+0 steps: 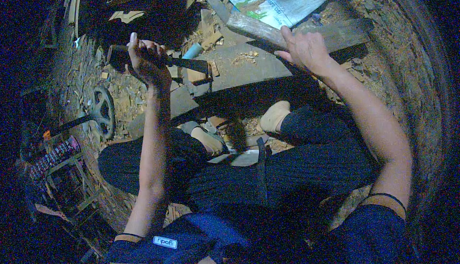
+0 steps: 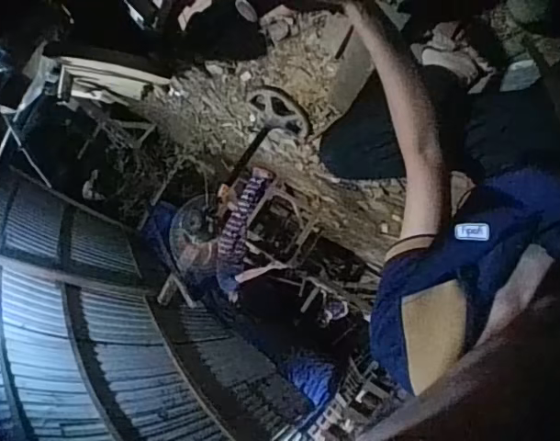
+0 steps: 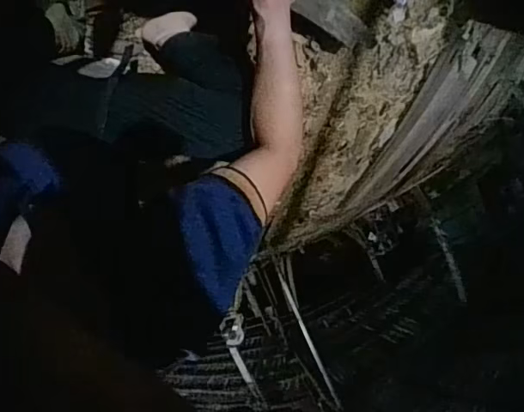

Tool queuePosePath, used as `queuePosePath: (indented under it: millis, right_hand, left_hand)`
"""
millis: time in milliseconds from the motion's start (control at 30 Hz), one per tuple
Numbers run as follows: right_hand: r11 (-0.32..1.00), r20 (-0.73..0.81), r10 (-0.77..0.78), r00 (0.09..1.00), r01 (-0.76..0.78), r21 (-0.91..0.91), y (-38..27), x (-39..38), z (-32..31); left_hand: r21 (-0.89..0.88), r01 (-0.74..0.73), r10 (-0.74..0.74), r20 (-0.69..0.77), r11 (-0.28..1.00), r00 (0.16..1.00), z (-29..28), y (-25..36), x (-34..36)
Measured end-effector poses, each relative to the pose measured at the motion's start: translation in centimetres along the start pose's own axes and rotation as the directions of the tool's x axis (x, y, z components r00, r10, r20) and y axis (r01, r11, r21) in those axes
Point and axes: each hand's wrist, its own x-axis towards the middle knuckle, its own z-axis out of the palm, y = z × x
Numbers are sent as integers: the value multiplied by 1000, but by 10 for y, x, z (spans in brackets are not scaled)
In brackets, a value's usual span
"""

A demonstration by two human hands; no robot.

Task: The person is using a chisel and a hammer to carve or shape a piece of wood while sitting on the floor.

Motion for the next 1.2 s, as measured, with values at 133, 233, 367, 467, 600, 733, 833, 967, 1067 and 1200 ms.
queuePosePath:
  millis: [133,233,367,467,600,733,833,967,1067,1200]
  right_hand:
    - [999,-95,-37,995,38,17,0,0,0]
    - [999,-86,-28,996,30,17,0,-1,-2]
    - [997,-255,-76,964,73,-19,1,1,4]
    - [997,-230,-71,971,64,-40,2,-1,6]
    - [998,-213,-58,975,48,-48,0,0,4]
    - [997,-233,-71,970,69,-20,0,0,1]
    - [998,-205,-68,976,68,-10,0,0,-2]
    - [998,-160,-53,986,55,5,-2,0,-7]
    - [999,-134,-34,990,37,20,-2,-1,-10]
    - [997,-29,-22,999,24,68,-1,1,-16]
  left_hand:
    - [17,0,-1,97,1000,995,1,2,0]
    - [3,-10,10,82,1000,997,7,3,-2]
    - [0,-56,56,88,998,995,6,0,1]
    - [-29,28,-22,185,999,982,5,2,-3]
    - [13,-46,43,144,999,989,7,2,-2]
    - [21,-27,24,125,999,992,7,2,-1]
    - [24,-32,29,112,999,993,11,3,-5]
    - [-32,-74,76,81,997,994,15,3,-5]
    - [51,-176,168,122,983,978,20,1,-11]
    - [99,-248,236,120,964,964,26,-3,-19]
